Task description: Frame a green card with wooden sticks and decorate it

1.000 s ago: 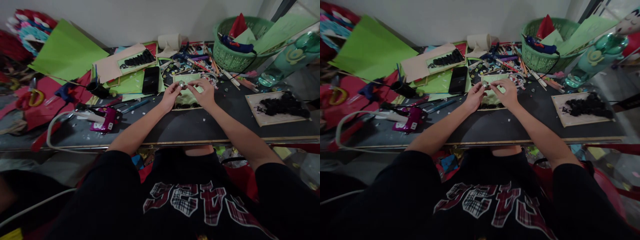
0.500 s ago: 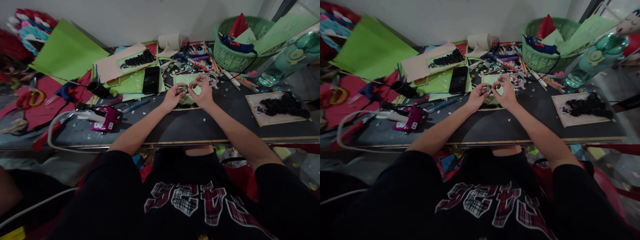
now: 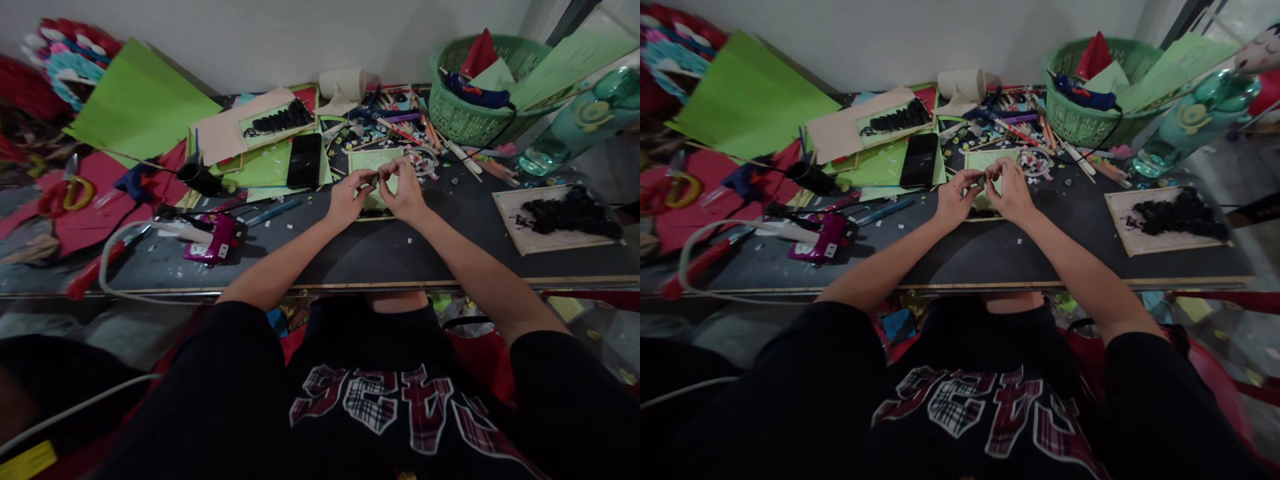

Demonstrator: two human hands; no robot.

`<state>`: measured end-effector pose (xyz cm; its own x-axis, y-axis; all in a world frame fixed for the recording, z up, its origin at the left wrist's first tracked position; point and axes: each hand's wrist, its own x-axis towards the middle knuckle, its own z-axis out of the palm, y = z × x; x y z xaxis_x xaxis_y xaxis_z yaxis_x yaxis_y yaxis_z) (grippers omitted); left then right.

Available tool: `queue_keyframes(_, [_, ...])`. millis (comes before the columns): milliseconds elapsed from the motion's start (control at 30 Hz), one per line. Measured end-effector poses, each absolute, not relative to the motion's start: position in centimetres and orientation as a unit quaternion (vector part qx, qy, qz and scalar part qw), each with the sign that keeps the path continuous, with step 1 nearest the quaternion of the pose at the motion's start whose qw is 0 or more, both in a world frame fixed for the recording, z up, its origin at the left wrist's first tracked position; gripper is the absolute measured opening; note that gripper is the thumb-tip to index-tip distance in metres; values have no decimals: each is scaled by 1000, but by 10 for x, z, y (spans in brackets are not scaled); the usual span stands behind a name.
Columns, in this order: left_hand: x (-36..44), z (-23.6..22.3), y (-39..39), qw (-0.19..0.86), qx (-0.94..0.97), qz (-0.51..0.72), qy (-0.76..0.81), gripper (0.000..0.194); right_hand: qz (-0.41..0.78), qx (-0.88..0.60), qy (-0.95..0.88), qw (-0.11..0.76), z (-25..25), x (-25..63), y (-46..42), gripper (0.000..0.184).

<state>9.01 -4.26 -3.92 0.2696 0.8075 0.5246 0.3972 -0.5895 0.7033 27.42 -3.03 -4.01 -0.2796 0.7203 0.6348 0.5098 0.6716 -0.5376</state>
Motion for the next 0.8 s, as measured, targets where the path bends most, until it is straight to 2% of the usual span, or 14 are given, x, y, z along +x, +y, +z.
queue_keyframes(167, [90, -51, -34, 260, 747, 470, 392, 29, 118, -385, -789, 464, -36, 274, -33, 24])
queue_keyframes(433, [89, -59, -28, 329, 703, 505, 378, 33, 112, -429, -780, 441, -11, 275, -52, 44])
queue_keyframes(667, [90, -56, -28, 329, 719, 487, 371, 37, 99, -476, -762, 427, -3, 276, -53, 40])
queue_keyframes(800, [92, -54, -28, 358, 707, 487, 368, 32, 81, -494, -747, 438, -8, 286, -43, 32])
